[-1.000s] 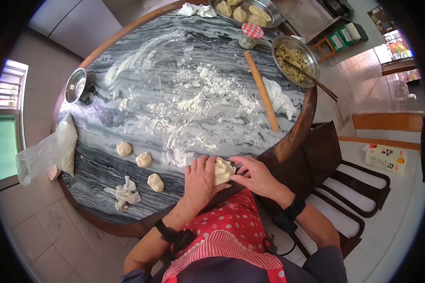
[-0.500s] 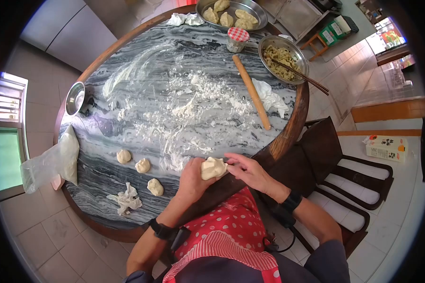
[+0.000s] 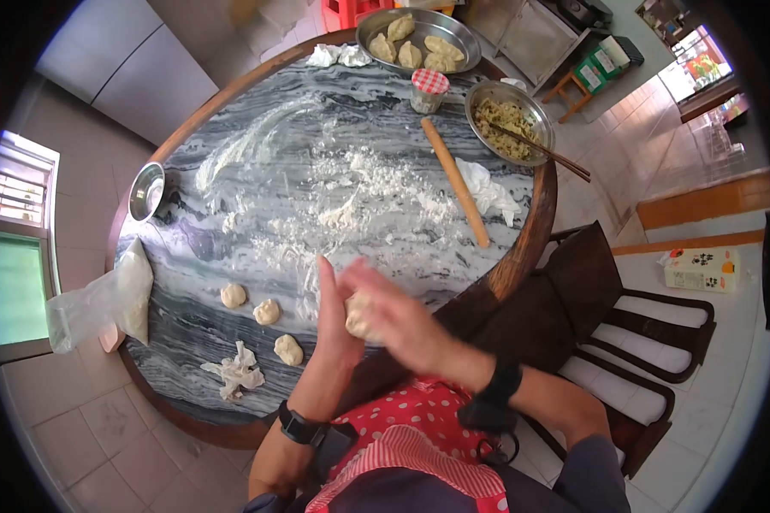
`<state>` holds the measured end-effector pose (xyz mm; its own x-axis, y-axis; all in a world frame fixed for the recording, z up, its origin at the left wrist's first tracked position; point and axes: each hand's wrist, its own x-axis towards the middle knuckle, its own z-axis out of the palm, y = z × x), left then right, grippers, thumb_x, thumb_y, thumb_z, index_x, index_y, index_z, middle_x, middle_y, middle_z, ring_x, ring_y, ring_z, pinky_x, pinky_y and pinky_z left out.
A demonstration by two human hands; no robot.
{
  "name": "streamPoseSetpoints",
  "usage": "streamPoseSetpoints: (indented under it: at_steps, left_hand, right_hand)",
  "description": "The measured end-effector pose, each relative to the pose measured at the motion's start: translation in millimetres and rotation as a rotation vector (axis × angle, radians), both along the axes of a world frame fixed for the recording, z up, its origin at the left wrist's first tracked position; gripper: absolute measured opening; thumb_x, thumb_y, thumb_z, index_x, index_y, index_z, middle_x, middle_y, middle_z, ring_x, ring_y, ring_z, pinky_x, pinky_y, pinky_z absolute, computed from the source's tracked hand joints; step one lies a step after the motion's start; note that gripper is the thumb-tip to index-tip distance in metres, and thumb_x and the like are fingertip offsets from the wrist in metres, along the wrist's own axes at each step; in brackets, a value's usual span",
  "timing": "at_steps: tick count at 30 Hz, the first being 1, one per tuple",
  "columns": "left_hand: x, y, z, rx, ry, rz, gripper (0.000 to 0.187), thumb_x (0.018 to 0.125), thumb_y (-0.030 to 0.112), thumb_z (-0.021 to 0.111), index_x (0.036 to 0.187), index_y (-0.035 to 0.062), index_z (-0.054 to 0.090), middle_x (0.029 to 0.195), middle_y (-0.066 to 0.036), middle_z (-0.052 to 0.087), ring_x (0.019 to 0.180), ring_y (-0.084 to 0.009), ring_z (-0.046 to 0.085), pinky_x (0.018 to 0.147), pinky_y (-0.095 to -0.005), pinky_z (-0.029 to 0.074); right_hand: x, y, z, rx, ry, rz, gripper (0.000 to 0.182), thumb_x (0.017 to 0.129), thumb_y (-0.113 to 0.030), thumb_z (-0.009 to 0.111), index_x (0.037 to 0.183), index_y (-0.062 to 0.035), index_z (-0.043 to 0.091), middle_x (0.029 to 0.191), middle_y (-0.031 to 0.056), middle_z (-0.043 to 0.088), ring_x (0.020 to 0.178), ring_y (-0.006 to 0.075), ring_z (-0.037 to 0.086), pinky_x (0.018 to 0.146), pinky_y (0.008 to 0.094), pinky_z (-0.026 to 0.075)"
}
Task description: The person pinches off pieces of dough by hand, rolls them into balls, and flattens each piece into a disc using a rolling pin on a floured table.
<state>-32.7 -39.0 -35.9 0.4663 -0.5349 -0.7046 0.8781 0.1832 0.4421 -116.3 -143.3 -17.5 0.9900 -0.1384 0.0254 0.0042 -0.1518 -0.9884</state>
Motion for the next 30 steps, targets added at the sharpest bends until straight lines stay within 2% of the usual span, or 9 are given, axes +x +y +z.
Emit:
streamPoseSetpoints:
  at_steps: [7,11,12,14,18,20,23,26,30]
  left_hand:
    - [-55,-10,5,-0.002,-0.456,-0.113,0.075,0.104,0.060,0.018,0.157,0.0060,0.019,0.163,-0.010,0.020,0.149,-0.0252,0.021,0.121,-0.0391,0.017]
    - [-48,-7,-21,0.001,-0.673,-0.049,0.079,0.101,0.064,0.017,0.157,0.0075,0.020,0.163,-0.011,0.020,0.150,-0.0264,0.019,0.121,-0.0406,0.017]
    - [-40,-4,-26,0.009,-0.794,-0.023,0.081,0.100,0.066,0.018,0.157,0.0086,0.020,0.163,-0.011,0.019,0.150,-0.0269,0.018,0.121,-0.0416,0.017]
    - [-9,-12,-4,-0.075,-0.370,0.149,0.089,0.093,0.077,0.020,0.158,0.0153,0.019,0.163,-0.011,0.019,0.150,-0.0282,0.019,0.121,-0.0442,0.018]
    - [-6,-14,27,-0.319,-0.116,-0.097,0.099,0.087,0.085,0.021,0.158,0.0168,0.016,0.161,-0.012,0.023,0.149,-0.0289,0.022,0.119,-0.0486,0.023]
    - [-15,-13,31,-0.348,-0.050,-0.168,0.103,0.087,0.085,0.020,0.157,0.0101,0.019,0.161,-0.012,0.025,0.148,-0.0287,0.024,0.118,-0.0479,0.023]
    - [-27,-11,45,-0.269,-0.357,-0.273,0.103,0.089,0.083,0.016,0.156,0.0044,0.019,0.161,-0.012,0.025,0.147,-0.0283,0.025,0.120,-0.0468,0.016]
    - [-15,-13,5,-0.074,-0.581,-0.002,0.098,0.091,0.080,0.017,0.157,0.0084,0.018,0.161,-0.011,0.025,0.147,-0.0294,0.026,0.120,-0.0478,0.016]
    - [-12,-1,-18,-0.437,-0.160,0.061,0.090,0.093,0.078,0.021,0.157,0.0163,0.022,0.162,-0.010,0.022,0.148,-0.0292,0.022,0.119,-0.0496,0.015]
  right_hand:
    - [26,-24,-40,-0.618,-0.166,-0.309,0.069,0.086,-0.017,0.062,0.144,0.0048,0.033,0.152,0.0367,0.022,0.141,0.0538,0.022,0.115,0.0550,0.025]
    - [3,-3,-32,-0.436,0.020,-0.153,0.066,0.084,-0.013,0.062,0.141,0.0056,0.034,0.143,0.0378,0.036,0.135,0.0545,0.033,0.112,0.0535,0.031]
    - [5,2,42,0.078,0.376,-0.089,0.074,0.099,-0.033,0.048,0.151,0.0092,0.016,0.155,0.0334,0.023,0.148,0.0448,0.015,0.121,0.0446,0.017]
    - [-3,51,6,-0.107,0.209,-0.427,0.063,0.090,-0.026,0.058,0.142,0.0034,0.037,0.148,0.0304,0.034,0.139,0.0502,0.030,0.113,0.0532,0.030]
    - [12,-4,18,-0.611,-0.101,-0.189,0.067,0.089,-0.029,0.059,0.146,-0.0022,0.036,0.150,0.0284,0.032,0.139,0.0502,0.030,0.113,0.0573,0.028]
    - [24,-40,24,-1.146,0.112,-0.146,0.073,0.097,-0.034,0.053,0.153,0.0024,0.022,0.157,0.0275,0.024,0.147,0.0423,0.021,0.120,0.0442,0.020]
    - [23,-61,-61,-0.591,-0.152,-0.284,0.072,0.086,-0.030,0.063,0.148,-0.0078,0.034,0.147,0.0325,0.033,0.136,0.0544,0.031,0.110,0.0648,0.026]
    - [1,9,28,0.176,0.017,-0.244,0.070,0.096,-0.035,0.056,0.152,-0.0072,0.025,0.150,0.0332,0.030,0.135,0.0593,0.028,0.110,0.0613,0.027]
    - [-8,15,22,-0.354,0.053,-0.151,0.075,0.103,-0.041,0.042,0.152,0.0075,0.014,0.157,0.0292,0.020,0.149,0.0413,0.015,0.120,0.0484,0.014]
